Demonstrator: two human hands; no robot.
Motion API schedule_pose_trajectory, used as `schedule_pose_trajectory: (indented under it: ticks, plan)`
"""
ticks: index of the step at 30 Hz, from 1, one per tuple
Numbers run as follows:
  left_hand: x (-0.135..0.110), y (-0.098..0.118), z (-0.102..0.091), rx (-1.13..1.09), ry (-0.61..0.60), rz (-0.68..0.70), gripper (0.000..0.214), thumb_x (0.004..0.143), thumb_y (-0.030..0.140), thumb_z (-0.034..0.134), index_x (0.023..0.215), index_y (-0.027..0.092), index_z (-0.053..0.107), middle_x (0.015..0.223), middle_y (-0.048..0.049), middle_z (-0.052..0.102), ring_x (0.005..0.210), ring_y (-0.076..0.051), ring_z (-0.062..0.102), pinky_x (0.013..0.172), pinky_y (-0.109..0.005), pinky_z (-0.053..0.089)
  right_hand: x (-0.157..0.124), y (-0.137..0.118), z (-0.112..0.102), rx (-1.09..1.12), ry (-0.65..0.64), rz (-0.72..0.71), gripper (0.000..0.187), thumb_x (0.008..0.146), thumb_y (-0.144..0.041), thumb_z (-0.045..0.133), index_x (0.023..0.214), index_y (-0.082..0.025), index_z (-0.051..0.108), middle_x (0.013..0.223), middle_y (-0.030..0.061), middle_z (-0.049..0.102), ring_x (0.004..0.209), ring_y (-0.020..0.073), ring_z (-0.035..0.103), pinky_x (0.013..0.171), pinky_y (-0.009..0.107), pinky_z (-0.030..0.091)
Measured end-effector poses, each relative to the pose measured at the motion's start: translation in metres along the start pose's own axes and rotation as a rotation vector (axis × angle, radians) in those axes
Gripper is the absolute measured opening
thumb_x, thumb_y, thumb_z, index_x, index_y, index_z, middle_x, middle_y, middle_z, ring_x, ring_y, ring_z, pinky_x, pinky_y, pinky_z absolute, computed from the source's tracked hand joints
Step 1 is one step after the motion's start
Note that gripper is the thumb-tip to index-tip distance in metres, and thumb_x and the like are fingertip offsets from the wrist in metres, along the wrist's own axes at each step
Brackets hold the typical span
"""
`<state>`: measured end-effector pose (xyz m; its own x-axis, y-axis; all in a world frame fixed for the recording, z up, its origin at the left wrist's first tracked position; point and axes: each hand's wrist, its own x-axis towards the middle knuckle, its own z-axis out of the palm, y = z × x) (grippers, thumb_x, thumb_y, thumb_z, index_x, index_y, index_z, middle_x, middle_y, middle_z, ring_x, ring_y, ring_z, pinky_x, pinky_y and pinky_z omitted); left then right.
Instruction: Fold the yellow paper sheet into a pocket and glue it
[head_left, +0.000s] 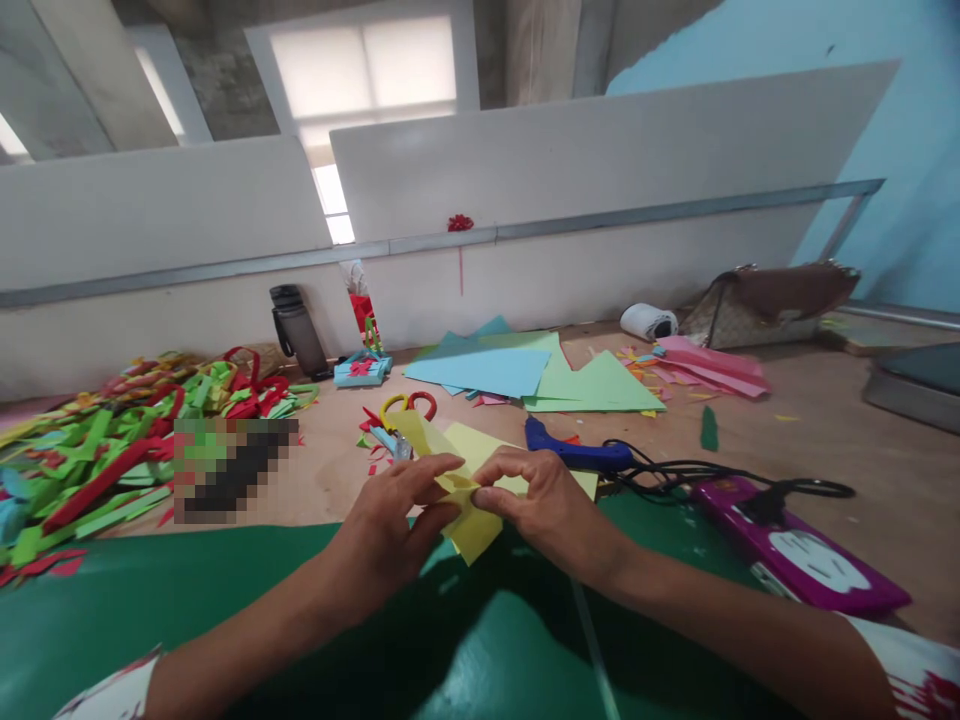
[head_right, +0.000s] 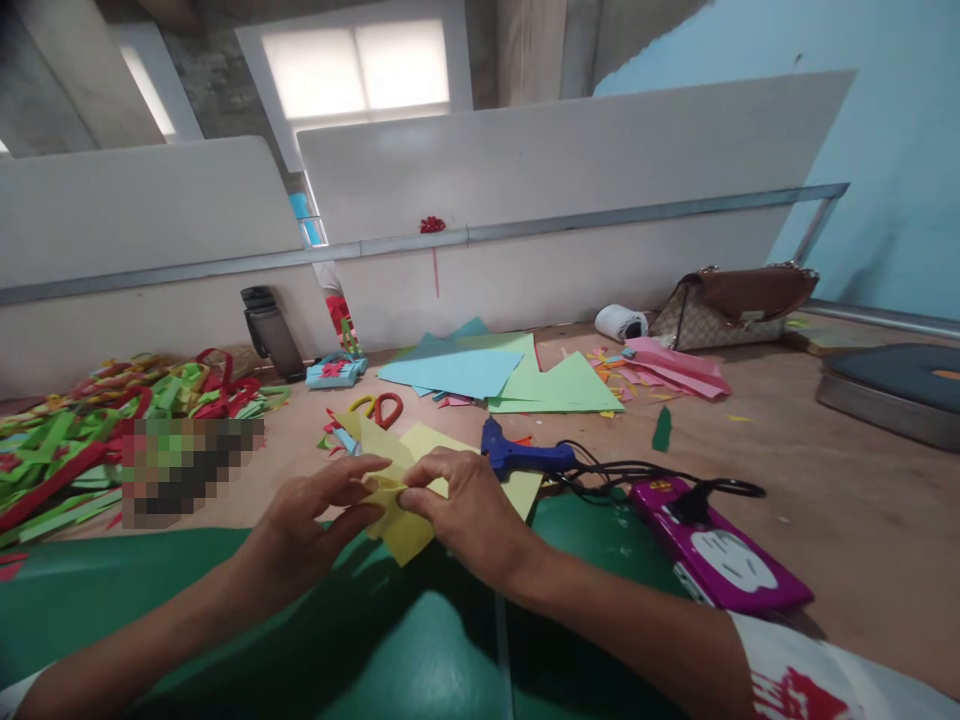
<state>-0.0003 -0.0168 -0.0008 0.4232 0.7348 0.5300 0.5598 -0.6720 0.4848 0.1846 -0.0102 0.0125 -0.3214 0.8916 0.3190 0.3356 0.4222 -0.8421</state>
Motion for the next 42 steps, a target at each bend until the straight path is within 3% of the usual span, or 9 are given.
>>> schedule_pose_trajectory:
  ticks: [12, 22, 30, 37, 42]
  plan:
    - [0.007, 0.011, -0.009, 0.078, 0.046, 0.013, 0.016, 0.079, 0.017, 0.055, 0.093, 0.017, 0.063, 0.075, -0.0031, 0.069, 0.070, -0.016, 0.062, 0.064, -0.027, 0.048, -0.002, 0.003, 0.004, 0.025, 0.026, -0.076, 0.009, 0.076, -0.015, 0.059, 0.069, -0.017, 0.065, 0.073, -0.0011, 0.064, 0.071, 0.0133, 0.057, 0.069, 0.027, 0.041]
    - [0.013, 0.029, -0.015, -0.116, -0.021, -0.212, 0.013, 0.078, 0.018, 0.054, 0.076, 0.015, 0.067, 0.063, -0.0010, 0.066, 0.058, -0.012, 0.057, 0.052, -0.020, 0.043, -0.004, 0.001, 0.006, 0.042, 0.049, -0.098, 0.007, 0.076, -0.017, 0.061, 0.070, -0.019, 0.065, 0.074, -0.0012, 0.064, 0.072, 0.0135, 0.058, 0.070, 0.027, 0.042]
    - [0.013, 0.028, -0.013, -0.132, 0.013, -0.167, 0.012, 0.076, 0.014, 0.056, 0.076, 0.016, 0.068, 0.063, 0.0001, 0.067, 0.057, -0.012, 0.059, 0.052, -0.019, 0.044, -0.003, 0.004, 0.008, 0.038, 0.073, -0.139, 0.006, 0.076, -0.018, 0.062, 0.070, -0.019, 0.064, 0.073, -0.0011, 0.064, 0.071, 0.0135, 0.058, 0.069, 0.027, 0.042]
    - [0.010, 0.026, -0.014, 0.088, 0.070, -0.065, 0.014, 0.080, 0.019, 0.056, 0.075, 0.017, 0.069, 0.061, -0.0011, 0.061, 0.056, -0.012, 0.053, 0.053, -0.023, 0.041, -0.003, 0.000, 0.007, 0.005, 0.094, -0.183, 0.007, 0.076, -0.016, 0.061, 0.070, -0.018, 0.064, 0.073, 0.0001, 0.064, 0.072, 0.0137, 0.058, 0.069, 0.028, 0.043]
    - [0.009, 0.025, -0.015, 0.056, 0.081, -0.080, 0.013, 0.079, 0.019, 0.056, 0.077, 0.019, 0.069, 0.064, -0.0009, 0.059, 0.060, -0.012, 0.052, 0.054, -0.022, 0.041, -0.003, 0.001, 0.007, 0.003, 0.102, -0.231, 0.007, 0.077, -0.017, 0.061, 0.070, -0.019, 0.064, 0.072, -0.0004, 0.063, 0.071, 0.0135, 0.057, 0.068, 0.028, 0.044]
